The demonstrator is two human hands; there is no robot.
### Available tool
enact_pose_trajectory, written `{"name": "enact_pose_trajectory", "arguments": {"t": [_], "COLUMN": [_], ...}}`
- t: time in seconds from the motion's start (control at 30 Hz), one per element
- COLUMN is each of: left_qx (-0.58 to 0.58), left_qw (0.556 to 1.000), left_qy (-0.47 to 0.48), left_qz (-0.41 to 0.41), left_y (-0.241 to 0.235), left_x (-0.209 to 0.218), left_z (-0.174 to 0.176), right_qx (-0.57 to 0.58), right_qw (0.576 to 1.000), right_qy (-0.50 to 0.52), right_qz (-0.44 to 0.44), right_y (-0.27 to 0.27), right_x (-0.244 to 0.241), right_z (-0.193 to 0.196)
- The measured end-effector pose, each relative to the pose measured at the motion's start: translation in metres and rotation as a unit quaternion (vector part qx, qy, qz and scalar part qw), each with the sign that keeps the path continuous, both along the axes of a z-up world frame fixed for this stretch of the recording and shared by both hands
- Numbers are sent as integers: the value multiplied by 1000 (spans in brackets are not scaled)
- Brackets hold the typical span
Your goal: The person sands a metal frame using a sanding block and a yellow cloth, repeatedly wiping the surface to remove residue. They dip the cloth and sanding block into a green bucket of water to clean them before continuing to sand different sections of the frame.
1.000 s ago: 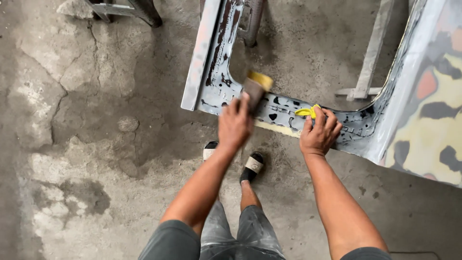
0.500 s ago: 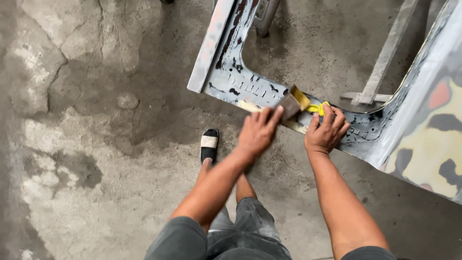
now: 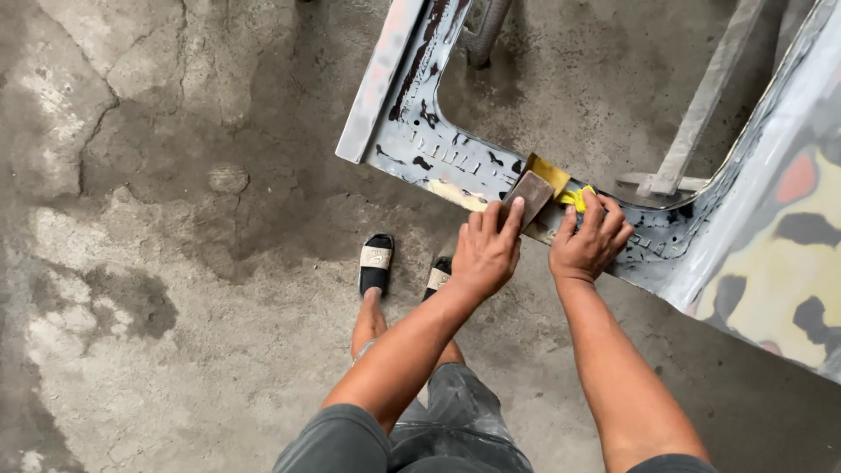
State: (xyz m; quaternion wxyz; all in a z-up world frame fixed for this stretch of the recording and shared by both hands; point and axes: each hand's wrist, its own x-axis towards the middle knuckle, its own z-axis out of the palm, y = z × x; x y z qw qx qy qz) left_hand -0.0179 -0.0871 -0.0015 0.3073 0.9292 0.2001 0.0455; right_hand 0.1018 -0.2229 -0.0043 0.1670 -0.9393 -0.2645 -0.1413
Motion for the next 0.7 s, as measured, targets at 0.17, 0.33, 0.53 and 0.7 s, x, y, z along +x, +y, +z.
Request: {"name": "enact_pose_trajectory", "arguments": {"t": [0.17, 0.33, 0.53, 0.7], "left_qx": [68, 86, 27, 66], "left_qw": [996, 971, 992, 997], "left_qy": [31, 48, 13, 46], "left_qz": [58, 219, 120, -10], "left_y": [73, 115, 36, 64], "left_x": [-9, -12, -42, -56], "left_z": [-25, -28, -6, -55], "right_qx": [0, -13, -7, -9], "right_qw": [1000, 1000, 1000, 1000], "right_qy": [1, 2, 12, 2], "right_qz": [5, 5, -4, 0], "right_y": [0, -1, 0, -1], "right_x": [1, -2, -2, -1], "right_z": [-3, 0, 0, -2]}}
